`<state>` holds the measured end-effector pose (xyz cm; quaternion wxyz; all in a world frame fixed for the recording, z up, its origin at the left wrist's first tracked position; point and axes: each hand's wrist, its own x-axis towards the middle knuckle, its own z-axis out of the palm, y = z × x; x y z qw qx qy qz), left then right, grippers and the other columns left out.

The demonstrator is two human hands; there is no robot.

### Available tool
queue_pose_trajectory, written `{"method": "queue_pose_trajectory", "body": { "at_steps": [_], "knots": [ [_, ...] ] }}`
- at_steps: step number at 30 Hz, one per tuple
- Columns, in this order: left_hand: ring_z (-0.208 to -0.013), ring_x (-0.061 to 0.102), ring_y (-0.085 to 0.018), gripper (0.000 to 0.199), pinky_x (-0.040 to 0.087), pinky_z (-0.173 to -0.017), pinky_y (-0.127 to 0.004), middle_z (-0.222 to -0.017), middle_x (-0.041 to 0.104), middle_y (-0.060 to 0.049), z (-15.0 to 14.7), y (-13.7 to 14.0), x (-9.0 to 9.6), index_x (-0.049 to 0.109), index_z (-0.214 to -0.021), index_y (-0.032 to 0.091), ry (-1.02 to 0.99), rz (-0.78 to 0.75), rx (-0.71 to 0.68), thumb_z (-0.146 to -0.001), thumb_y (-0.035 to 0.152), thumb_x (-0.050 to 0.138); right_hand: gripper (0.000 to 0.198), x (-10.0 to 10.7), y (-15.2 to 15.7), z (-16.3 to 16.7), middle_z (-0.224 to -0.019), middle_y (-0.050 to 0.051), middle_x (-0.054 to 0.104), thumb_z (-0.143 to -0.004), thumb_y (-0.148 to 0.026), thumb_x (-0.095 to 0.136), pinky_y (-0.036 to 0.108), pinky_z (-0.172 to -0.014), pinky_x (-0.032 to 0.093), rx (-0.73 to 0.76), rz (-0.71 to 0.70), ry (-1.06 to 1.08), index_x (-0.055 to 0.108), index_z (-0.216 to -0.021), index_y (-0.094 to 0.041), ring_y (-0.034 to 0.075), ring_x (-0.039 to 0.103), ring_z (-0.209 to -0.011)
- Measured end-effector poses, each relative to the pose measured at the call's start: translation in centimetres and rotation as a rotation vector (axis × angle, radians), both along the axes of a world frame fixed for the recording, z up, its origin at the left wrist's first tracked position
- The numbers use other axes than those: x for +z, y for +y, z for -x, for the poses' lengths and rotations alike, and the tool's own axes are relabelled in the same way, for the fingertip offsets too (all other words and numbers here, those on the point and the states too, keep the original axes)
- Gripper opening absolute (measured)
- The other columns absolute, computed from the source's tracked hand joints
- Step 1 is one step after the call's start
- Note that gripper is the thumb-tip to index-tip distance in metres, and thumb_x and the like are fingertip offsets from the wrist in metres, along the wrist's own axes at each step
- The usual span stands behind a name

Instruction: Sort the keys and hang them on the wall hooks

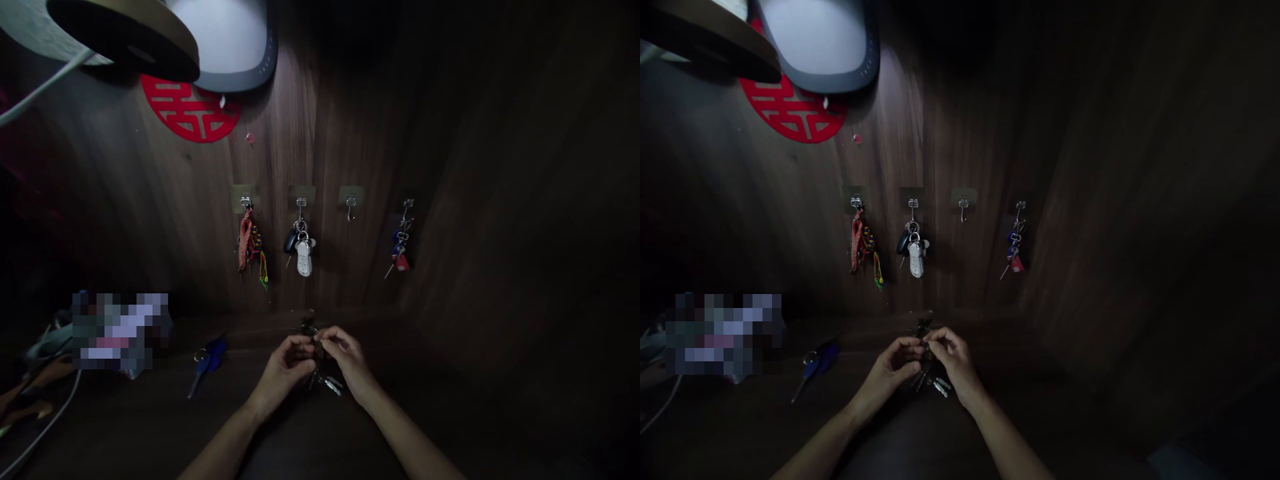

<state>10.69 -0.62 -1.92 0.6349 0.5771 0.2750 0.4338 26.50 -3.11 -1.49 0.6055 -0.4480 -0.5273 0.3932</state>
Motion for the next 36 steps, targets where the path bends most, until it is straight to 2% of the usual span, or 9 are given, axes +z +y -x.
{"method": "queue_pose_trajectory", "body": {
  "at_steps": [4,7,10,15,19,25,29,32,36],
  "knots": [
    [-0.088,0.059,-0.018,0.039,0.046,-0.079,-0.03,-0.09,0.065,-0.004,0.2,0.0,-0.3,0.061,-0.095,0.019,0.103,-0.011,-0.022,-0.065,0.039,0.074,0.021,0.2,0.1,-0.3,-0.083,0.004,0.069,-0.073,-0.04,0.063,0.033,-0.073,0.045,0.007,0.014,0.174,0.053,-0.072,-0.022,0.023,0.061,-0.086],
    [-0.083,0.06,-0.017,0.038,0.045,-0.076,-0.029,-0.087,0.066,-0.003,0.3,0.4,-0.7,0.061,-0.094,0.019,0.152,-0.028,-0.029,-0.067,0.043,0.072,0.023,0.5,0.3,-1.1,-0.076,0.004,0.07,-0.071,-0.04,0.064,0.034,-0.072,0.046,-0.077,-0.019,0.27,0.05,-0.068,-0.023,0.022,0.063,-0.078],
    [-0.084,0.059,-0.017,0.038,0.044,-0.077,-0.028,-0.087,0.066,-0.003,0.4,0.7,-1.0,0.061,-0.093,0.019,0.171,-0.052,-0.035,-0.067,0.045,0.07,0.023,0.7,0.7,-2.4,-0.076,0.003,0.07,-0.071,-0.039,0.066,0.034,-0.074,0.046,-0.157,-0.079,0.332,0.05,-0.068,-0.023,0.021,0.064,-0.08],
    [-0.084,0.059,-0.018,0.038,0.043,-0.075,-0.027,-0.085,0.066,-0.002,0.2,0.6,-0.7,0.062,-0.091,0.019,0.22,-0.065,-0.044,-0.067,0.049,0.068,0.022,1.6,1.7,-5.0,-0.084,0.005,0.072,-0.068,-0.038,0.07,0.036,-0.075,0.048,-0.309,-0.164,0.312,0.055,-0.071,-0.023,0.022,0.065,-0.085],
    [-0.08,0.057,-0.017,0.034,0.043,-0.074,-0.026,-0.08,0.064,-0.001,0.2,0.3,-0.3,0.064,-0.086,0.019,0.256,-0.102,-0.066,-0.068,0.048,0.068,0.021,4.4,3.0,-6.4,-0.085,0.005,0.072,-0.067,-0.037,0.071,0.035,-0.075,0.049,-0.416,-0.255,0.227,0.059,-0.074,-0.021,0.02,0.065,-0.085],
    [-0.077,0.055,-0.016,0.032,0.041,-0.071,-0.025,-0.077,0.062,0.0,0.2,0.2,0.4,0.064,-0.081,0.019,0.269,-0.097,-0.04,-0.068,0.048,0.067,0.021,11.1,6.4,-7.0,-0.074,0.001,0.067,-0.066,-0.034,0.07,0.032,-0.069,0.051,-0.502,-0.438,0.128,0.059,-0.077,-0.02,0.017,0.066,-0.071],
    [-0.074,0.052,-0.015,0.032,0.039,-0.069,-0.023,-0.074,0.06,0.001,0.2,0.3,0.3,0.064,-0.081,0.019,0.24,-0.069,-0.03,-0.068,0.048,0.067,0.019,14.8,8.5,-7.0,-0.075,0.002,0.065,-0.068,-0.034,0.067,0.029,-0.067,0.05,-0.591,-0.593,-0.057,0.06,-0.077,-0.018,0.016,0.063,-0.071],
    [-0.072,0.051,-0.014,0.031,0.038,-0.068,-0.023,-0.072,0.058,0.002,0.1,0.4,0.2,0.063,-0.079,0.018,0.213,-0.047,-0.038,-0.067,0.046,0.069,0.015,16.4,9.6,-6.9,-0.074,0.002,0.064,-0.071,-0.032,0.063,0.028,-0.065,0.049,-0.671,-0.625,-0.186,0.06,-0.078,-0.019,0.016,0.061,-0.071],
    [-0.07,0.05,-0.013,0.029,0.036,-0.067,-0.022,-0.07,0.057,0.003,0.1,0.6,0.0,0.063,-0.079,0.018,0.183,-0.023,-0.055,-0.067,0.044,0.069,0.011,17.2,10.7,-6.8,-0.072,0.001,0.064,-0.071,-0.028,0.061,0.027,-0.063,0.047,-0.744,-0.592,-0.323,0.06,-0.078,-0.019,0.016,0.06,-0.069]
  ]
}}
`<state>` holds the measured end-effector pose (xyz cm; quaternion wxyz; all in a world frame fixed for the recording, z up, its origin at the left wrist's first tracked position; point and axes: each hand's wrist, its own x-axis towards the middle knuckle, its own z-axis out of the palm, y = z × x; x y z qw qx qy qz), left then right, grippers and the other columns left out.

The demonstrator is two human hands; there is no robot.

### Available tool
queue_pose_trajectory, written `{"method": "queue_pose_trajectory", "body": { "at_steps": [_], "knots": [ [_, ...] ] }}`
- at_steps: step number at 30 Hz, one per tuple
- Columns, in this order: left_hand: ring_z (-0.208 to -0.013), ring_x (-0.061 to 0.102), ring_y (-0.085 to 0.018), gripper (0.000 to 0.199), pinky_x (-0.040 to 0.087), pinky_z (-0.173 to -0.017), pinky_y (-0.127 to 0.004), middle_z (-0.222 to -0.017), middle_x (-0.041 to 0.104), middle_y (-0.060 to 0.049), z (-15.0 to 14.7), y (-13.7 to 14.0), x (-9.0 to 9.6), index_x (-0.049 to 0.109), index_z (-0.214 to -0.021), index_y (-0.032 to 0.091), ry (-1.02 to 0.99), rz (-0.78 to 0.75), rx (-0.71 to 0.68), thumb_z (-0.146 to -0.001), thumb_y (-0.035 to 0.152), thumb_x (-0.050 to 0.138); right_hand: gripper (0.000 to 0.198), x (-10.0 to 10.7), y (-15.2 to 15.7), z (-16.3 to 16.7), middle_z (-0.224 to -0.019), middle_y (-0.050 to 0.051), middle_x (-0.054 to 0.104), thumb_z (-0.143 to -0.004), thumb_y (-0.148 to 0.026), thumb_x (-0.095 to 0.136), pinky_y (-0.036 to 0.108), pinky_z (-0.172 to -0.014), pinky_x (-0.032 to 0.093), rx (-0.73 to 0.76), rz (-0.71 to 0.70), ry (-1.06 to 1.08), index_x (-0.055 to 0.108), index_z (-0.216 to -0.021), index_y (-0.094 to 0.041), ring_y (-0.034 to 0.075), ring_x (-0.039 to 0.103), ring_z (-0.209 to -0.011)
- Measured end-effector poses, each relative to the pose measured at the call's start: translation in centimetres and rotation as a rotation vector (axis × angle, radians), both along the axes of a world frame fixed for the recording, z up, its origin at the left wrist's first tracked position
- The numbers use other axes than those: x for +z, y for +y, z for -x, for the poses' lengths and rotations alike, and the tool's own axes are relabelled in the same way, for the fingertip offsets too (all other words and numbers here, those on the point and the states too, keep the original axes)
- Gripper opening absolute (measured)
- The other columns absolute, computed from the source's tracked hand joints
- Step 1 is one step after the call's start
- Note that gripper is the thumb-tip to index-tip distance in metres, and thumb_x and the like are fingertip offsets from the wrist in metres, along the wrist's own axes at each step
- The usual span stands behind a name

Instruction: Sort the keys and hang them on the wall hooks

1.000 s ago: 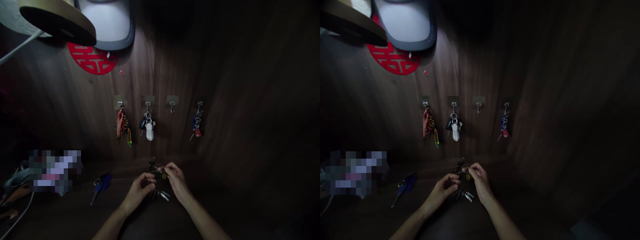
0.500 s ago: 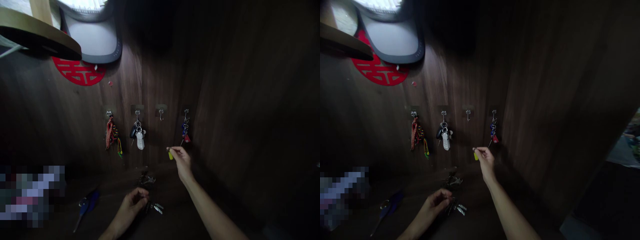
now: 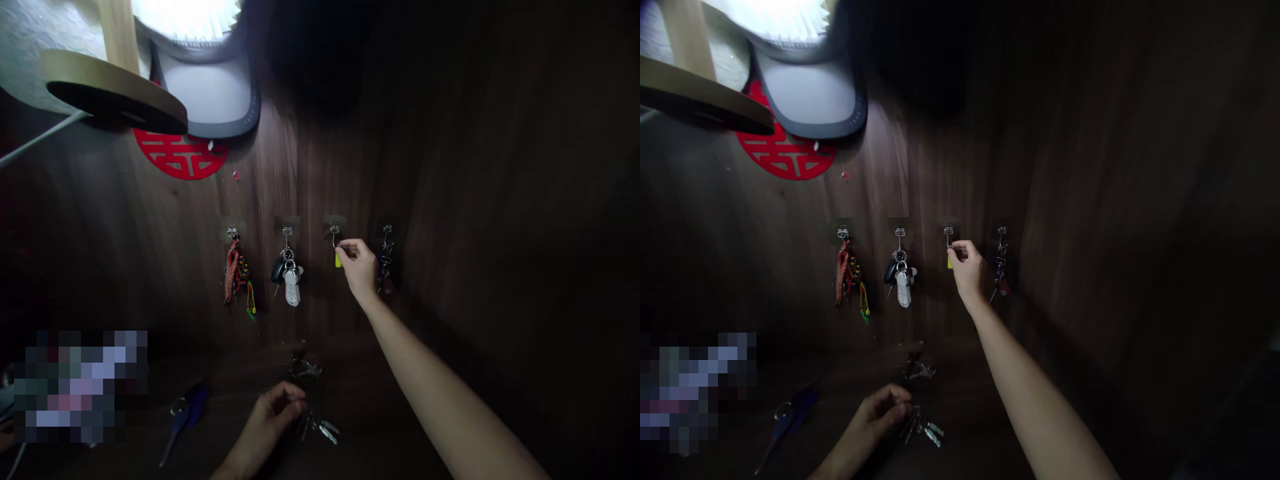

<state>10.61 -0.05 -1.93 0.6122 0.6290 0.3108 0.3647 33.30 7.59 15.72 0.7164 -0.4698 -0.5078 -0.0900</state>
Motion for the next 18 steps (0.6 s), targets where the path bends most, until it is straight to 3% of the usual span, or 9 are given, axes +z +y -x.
{"method": "queue_pose_trajectory", "body": {
  "at_steps": [10,18],
  "knots": [
    [-0.072,0.049,-0.013,0.031,0.036,-0.067,-0.022,-0.072,0.057,0.003,0.2,0.4,-0.5,0.061,-0.083,0.017,0.012,0.005,-0.038,-0.07,0.044,0.067,0.017,-1.8,1.1,0.0,-0.074,0.003,0.065,-0.069,-0.027,0.06,0.028,-0.062,0.048,-0.051,0.047,-0.021,0.058,-0.082,-0.018,0.017,0.061,-0.069],
    [-0.073,0.05,-0.014,0.03,0.037,-0.068,-0.023,-0.072,0.057,0.002,0.2,0.2,0.0,0.062,-0.081,0.017,0.039,-0.021,-0.022,-0.07,0.044,0.067,0.022,-5.3,0.5,-0.4,-0.078,0.004,0.064,-0.069,-0.029,0.06,0.03,-0.064,0.049,0.066,0.109,0.066,0.055,-0.088,-0.019,0.018,0.061,-0.073]
  ]
}}
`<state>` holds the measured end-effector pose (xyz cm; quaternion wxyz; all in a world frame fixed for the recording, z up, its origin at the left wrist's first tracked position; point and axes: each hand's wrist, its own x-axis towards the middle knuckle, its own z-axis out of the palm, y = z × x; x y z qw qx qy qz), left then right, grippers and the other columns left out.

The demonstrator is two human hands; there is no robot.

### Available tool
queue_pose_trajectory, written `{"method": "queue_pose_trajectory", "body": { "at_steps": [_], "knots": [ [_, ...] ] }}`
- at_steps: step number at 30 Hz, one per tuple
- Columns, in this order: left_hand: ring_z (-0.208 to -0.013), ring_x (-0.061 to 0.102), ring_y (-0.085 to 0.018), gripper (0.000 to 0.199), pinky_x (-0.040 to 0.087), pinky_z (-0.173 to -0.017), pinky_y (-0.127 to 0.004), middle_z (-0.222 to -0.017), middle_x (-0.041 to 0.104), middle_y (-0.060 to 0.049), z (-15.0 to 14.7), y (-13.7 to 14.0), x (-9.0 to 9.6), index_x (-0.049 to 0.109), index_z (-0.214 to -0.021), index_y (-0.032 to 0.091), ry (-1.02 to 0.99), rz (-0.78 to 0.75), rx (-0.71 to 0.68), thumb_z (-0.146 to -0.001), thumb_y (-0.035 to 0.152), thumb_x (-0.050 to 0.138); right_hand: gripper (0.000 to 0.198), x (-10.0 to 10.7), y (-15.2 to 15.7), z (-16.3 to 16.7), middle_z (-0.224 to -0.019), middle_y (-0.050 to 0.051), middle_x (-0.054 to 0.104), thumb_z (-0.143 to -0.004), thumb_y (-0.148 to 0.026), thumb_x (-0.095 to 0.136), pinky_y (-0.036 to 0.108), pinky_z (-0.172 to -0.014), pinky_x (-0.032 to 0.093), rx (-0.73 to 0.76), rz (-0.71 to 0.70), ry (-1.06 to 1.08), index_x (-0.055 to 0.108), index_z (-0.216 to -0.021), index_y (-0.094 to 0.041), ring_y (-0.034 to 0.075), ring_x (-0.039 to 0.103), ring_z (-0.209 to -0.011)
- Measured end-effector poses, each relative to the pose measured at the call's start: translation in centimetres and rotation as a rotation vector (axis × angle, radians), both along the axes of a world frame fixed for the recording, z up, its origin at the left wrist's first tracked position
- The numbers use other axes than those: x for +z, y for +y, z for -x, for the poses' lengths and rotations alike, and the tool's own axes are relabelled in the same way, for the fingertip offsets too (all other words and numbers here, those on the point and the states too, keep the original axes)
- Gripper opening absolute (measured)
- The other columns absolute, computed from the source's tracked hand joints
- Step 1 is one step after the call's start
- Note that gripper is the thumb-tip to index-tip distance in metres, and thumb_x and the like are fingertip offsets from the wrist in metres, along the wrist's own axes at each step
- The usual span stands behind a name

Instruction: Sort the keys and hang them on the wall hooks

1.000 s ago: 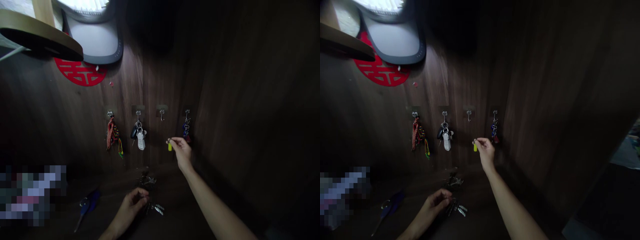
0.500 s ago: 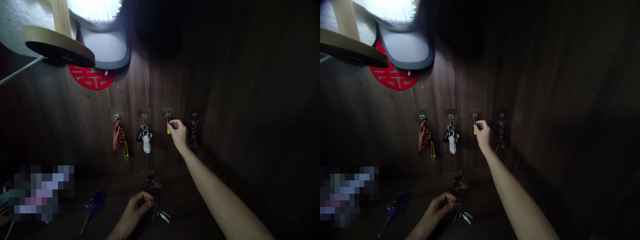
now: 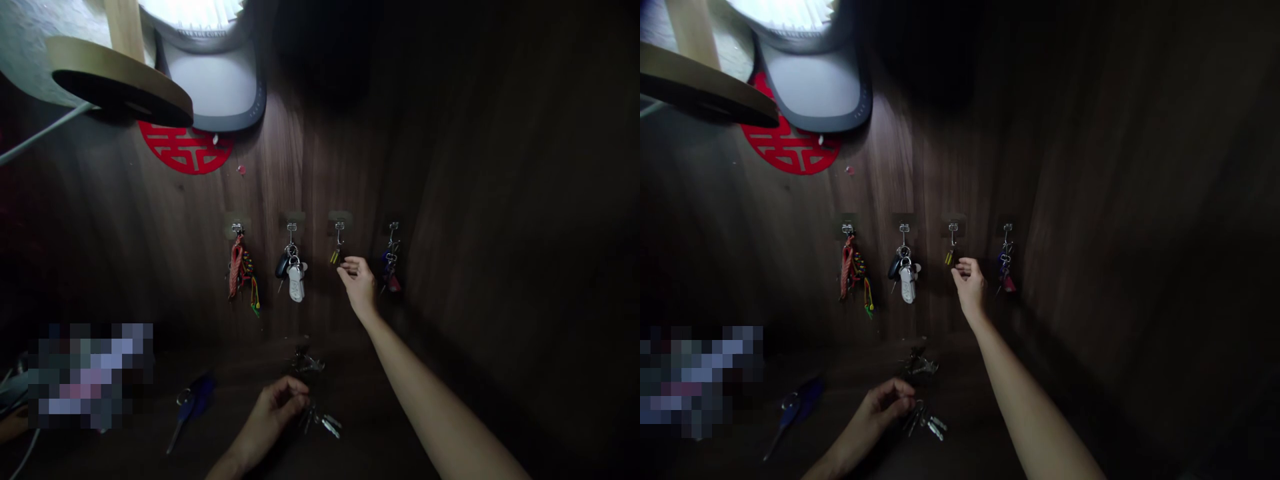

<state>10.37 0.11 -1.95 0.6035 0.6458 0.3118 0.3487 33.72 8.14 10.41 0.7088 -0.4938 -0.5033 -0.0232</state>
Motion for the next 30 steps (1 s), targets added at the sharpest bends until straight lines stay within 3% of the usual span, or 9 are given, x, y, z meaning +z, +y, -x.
{"method": "queue_pose_trajectory", "body": {
  "at_steps": [17,22,25,30],
  "knots": [
    [-0.07,0.051,-0.013,0.023,0.038,-0.067,-0.022,-0.072,0.06,0.002,0.1,-0.3,0.0,0.062,-0.081,0.016,0.033,-0.081,-0.022,-0.076,0.038,0.06,0.011,-9.0,-5.1,2.0,-0.077,0.004,0.065,-0.075,-0.029,0.053,0.027,-0.062,0.05,0.215,0.259,-0.066,0.058,-0.08,-0.02,0.018,0.063,-0.072],
    [-0.066,0.052,-0.013,0.03,0.04,-0.066,-0.022,-0.066,0.06,0.001,0.2,-0.7,-0.1,0.059,-0.069,0.016,0.082,-0.174,-0.015,-0.082,0.042,0.052,0.011,-10.2,-7.4,2.9,-0.071,0.001,0.065,-0.076,-0.026,0.051,0.024,-0.057,0.045,0.287,0.461,-0.209,0.06,-0.075,-0.02,0.016,0.061,-0.065],
    [-0.065,0.055,-0.013,0.036,0.041,-0.064,-0.021,-0.064,0.062,0.001,0.7,-0.8,0.0,0.058,-0.064,0.017,0.154,-0.253,0.029,-0.083,0.045,0.048,0.013,-11.2,-8.4,3.5,-0.071,0.0,0.066,-0.077,-0.024,0.049,0.024,-0.057,0.044,0.292,0.572,-0.28,0.061,-0.075,-0.021,0.015,0.06,-0.064],
    [-0.063,0.057,-0.015,0.042,0.041,-0.062,-0.021,-0.061,0.062,0.001,1.8,-0.1,0.3,0.056,-0.059,0.018,0.274,-0.4,0.242,-0.084,0.05,0.043,0.015,-13.1,-9.1,4.0,-0.078,0.002,0.067,-0.078,-0.023,0.047,0.025,-0.063,0.045,0.22,0.585,-0.311,0.062,-0.077,-0.021,0.017,0.061,-0.075]
  ]
}}
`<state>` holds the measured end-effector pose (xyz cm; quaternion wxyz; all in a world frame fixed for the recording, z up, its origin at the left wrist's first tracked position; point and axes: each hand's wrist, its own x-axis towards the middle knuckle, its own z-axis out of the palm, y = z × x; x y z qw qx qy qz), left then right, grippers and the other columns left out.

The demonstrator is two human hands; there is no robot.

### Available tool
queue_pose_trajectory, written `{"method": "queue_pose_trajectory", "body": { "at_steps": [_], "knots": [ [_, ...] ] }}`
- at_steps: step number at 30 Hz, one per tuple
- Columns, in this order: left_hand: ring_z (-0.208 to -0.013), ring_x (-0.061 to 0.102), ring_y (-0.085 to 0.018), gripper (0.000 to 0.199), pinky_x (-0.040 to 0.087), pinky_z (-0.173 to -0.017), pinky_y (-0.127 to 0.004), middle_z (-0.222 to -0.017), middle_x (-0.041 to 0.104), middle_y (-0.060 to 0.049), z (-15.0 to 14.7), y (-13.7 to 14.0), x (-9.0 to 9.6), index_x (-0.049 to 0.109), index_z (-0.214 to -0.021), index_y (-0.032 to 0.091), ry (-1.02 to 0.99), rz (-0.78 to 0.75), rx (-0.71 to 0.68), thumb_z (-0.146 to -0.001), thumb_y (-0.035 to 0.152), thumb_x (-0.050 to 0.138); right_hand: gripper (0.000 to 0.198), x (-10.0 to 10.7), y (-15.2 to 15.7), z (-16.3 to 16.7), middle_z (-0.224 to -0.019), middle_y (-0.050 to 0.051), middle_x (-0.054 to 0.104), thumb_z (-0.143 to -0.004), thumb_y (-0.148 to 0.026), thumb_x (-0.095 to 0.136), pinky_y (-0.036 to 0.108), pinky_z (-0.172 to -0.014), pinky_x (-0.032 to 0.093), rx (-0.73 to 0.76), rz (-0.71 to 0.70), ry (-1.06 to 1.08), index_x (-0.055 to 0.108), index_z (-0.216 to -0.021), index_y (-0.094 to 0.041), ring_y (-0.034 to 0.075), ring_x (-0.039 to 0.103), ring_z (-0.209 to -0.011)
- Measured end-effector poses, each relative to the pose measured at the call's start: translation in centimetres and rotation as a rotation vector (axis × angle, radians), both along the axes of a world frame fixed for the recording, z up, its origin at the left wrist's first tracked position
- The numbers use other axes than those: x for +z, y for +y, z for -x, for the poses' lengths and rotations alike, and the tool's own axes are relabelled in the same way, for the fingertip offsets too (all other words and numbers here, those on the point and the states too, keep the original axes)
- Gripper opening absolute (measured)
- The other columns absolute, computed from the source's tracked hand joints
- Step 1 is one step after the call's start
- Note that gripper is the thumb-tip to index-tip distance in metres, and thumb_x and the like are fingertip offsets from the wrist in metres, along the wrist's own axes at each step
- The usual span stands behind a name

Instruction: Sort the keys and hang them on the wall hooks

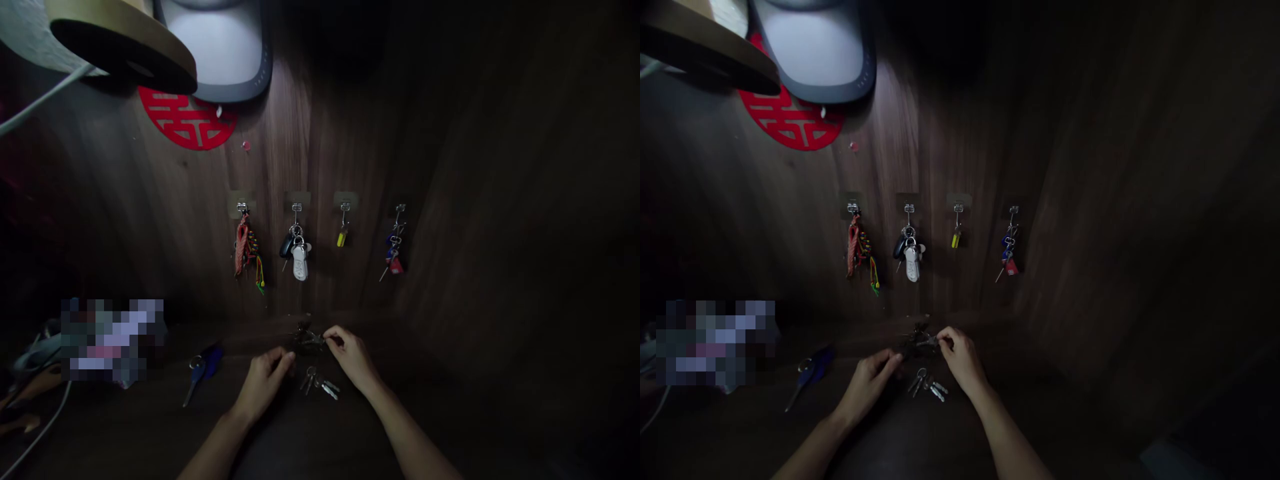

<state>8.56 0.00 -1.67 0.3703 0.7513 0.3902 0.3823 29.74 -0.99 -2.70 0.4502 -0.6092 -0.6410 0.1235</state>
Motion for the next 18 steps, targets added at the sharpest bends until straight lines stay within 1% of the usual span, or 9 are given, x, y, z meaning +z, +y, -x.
{"method": "queue_pose_trajectory", "body": {
  "at_steps": [4,9,12,14,16,18],
  "knots": [
    [-0.06,0.058,-0.016,0.044,0.042,-0.06,-0.022,-0.06,0.063,0.0,0.8,0.7,0.0,0.058,-0.062,0.018,-0.008,-0.055,0.163,-0.084,0.052,0.041,0.016,-0.3,-0.2,0.0,-0.08,0.001,0.065,-0.079,-0.021,0.046,0.026,-0.066,0.045,0.009,-0.017,-0.071,0.061,-0.077,-0.022,0.018,0.06,-0.08],
    [-0.061,0.06,-0.017,0.04,0.041,-0.061,-0.023,-0.062,0.065,0.0,1.3,1.2,-0.2,0.059,-0.063,0.019,-0.028,-0.076,0.238,-0.085,0.048,0.043,0.014,0.4,-0.9,-0.1,-0.078,0.001,0.064,-0.081,-0.024,0.048,0.029,-0.069,0.045,0.05,-0.01,-0.164,0.061,-0.077,-0.024,0.018,0.058,-0.077],
    [-0.063,0.061,-0.018,0.031,0.042,-0.062,-0.024,-0.065,0.066,0.0,1.5,1.5,-0.7,0.062,-0.069,0.021,0.004,-0.087,0.251,-0.085,0.043,0.046,0.008,0.7,-1.3,-0.1,-0.08,0.0,0.063,-0.079,-0.027,0.054,0.033,-0.077,0.044,0.086,0.007,-0.219,0.061,-0.077,-0.025,0.019,0.058,-0.083],
    [-0.074,0.063,-0.02,0.022,0.045,-0.07,-0.027,-0.076,0.068,-0.001,1.5,1.6,-1.1,0.064,-0.079,0.023,0.041,-0.124,0.234,-0.084,0.036,0.048,0.005,0.8,-1.4,0.0,-0.084,-0.001,0.063,-0.076,-0.025,0.059,0.035,-0.081,0.043,0.102,0.007,-0.243,0.061,-0.08,-0.026,0.019,0.057,-0.087],
    [-0.09,0.061,-0.021,0.018,0.044,-0.082,-0.031,-0.093,0.068,-0.003,1.4,1.5,-1.3,0.065,-0.092,0.025,0.12,-0.193,0.177,-0.082,0.03,0.05,0.014,0.7,-1.5,0.2,-0.088,-0.001,0.062,-0.073,-0.021,0.062,0.035,-0.082,0.043,0.117,-0.005,-0.259,0.061,-0.086,-0.026,0.019,0.056,-0.089],
    [-0.101,0.056,-0.023,0.026,0.041,-0.088,-0.036,-0.105,0.065,-0.003,1.2,1.2,-1.3,0.062,-0.105,0.027,0.25,-0.262,0.111,-0.081,0.028,0.053,0.02,0.7,-1.4,0.5,-0.091,0.001,0.061,-0.073,-0.018,0.062,0.035,-0.083,0.043,0.133,-0.027,-0.273,0.061,-0.091,-0.026,0.02,0.055,-0.091]
  ]
}}
